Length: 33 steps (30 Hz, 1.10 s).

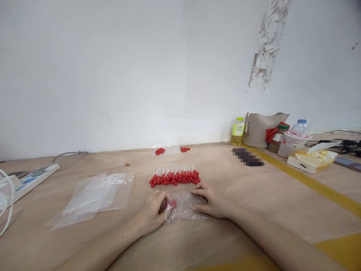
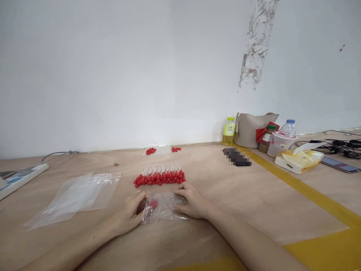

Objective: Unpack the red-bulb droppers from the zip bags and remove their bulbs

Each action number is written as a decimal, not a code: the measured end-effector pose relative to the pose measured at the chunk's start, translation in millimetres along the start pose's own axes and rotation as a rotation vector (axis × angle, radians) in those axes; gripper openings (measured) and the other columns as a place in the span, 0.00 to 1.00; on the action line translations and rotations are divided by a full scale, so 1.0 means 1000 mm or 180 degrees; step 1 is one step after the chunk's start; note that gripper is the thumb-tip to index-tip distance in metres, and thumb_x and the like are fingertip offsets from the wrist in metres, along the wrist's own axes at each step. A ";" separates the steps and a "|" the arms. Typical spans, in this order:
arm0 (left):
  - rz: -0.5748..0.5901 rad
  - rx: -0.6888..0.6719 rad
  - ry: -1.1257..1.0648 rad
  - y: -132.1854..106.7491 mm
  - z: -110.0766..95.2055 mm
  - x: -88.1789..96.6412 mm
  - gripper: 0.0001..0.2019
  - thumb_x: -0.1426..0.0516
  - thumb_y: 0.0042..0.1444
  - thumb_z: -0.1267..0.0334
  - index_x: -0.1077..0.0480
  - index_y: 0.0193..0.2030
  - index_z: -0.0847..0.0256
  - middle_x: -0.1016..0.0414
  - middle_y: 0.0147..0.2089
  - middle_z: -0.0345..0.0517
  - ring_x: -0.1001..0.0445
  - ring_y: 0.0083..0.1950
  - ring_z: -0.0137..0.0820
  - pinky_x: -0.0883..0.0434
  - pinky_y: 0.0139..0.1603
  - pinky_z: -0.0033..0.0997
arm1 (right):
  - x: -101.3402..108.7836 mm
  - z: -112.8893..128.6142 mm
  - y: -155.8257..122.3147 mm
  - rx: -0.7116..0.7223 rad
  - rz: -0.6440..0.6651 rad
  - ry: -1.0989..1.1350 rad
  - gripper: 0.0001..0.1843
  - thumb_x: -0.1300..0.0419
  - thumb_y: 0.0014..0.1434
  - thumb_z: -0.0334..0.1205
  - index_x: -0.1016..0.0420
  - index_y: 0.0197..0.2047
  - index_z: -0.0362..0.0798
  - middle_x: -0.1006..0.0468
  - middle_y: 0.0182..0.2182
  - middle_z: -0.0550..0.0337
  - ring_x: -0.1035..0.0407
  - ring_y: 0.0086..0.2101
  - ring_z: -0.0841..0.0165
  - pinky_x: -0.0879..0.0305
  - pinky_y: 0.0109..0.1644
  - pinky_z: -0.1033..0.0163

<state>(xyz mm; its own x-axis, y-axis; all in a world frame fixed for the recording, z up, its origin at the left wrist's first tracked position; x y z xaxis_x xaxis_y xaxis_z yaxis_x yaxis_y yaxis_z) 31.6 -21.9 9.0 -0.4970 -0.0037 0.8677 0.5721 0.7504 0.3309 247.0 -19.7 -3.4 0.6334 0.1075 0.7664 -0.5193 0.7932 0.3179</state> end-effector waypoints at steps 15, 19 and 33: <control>0.0483 0.0496 0.0817 -0.008 -0.009 0.003 0.03 0.51 0.49 0.65 0.39 0.31 0.60 0.35 0.33 0.47 0.36 0.37 0.37 0.40 0.36 0.34 | -0.001 0.004 -0.002 0.0096 0.0083 0.0013 0.23 0.43 0.53 0.50 0.31 0.49 0.48 0.34 0.43 0.52 0.39 0.44 0.65 0.41 0.51 0.59; 0.0586 0.0641 0.0784 -0.012 -0.006 -0.001 0.06 0.53 0.53 0.60 0.41 0.31 0.60 0.35 0.33 0.48 0.35 0.35 0.36 0.40 0.35 0.34 | -0.002 0.005 -0.003 0.0169 0.0082 -0.0014 0.22 0.44 0.53 0.51 0.31 0.49 0.49 0.35 0.43 0.53 0.39 0.44 0.64 0.41 0.51 0.59; 0.0905 0.1545 -0.2073 -0.004 0.029 0.018 0.18 0.44 0.45 0.47 0.36 0.31 0.62 0.32 0.24 0.38 0.34 0.26 0.26 0.39 0.28 0.24 | -0.003 0.004 -0.002 0.0190 -0.0044 -0.0236 0.22 0.41 0.49 0.52 0.29 0.44 0.48 0.34 0.41 0.54 0.39 0.43 0.64 0.40 0.48 0.59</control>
<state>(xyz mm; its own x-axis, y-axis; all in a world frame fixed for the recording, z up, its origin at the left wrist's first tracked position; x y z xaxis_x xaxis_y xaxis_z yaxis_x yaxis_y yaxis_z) 1.8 -6.0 12.4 -0.7374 0.4957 0.4588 0.4631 0.8655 -0.1909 243.9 -23.5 -4.2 0.5976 0.0503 0.8002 -0.5456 0.7569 0.3599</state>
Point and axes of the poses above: each hand's wrist, its own y-axis towards the middle knuckle, its own x-axis out of the back of the hand, z = x × y, the point moved 3 cm from there along y, towards the middle knuckle
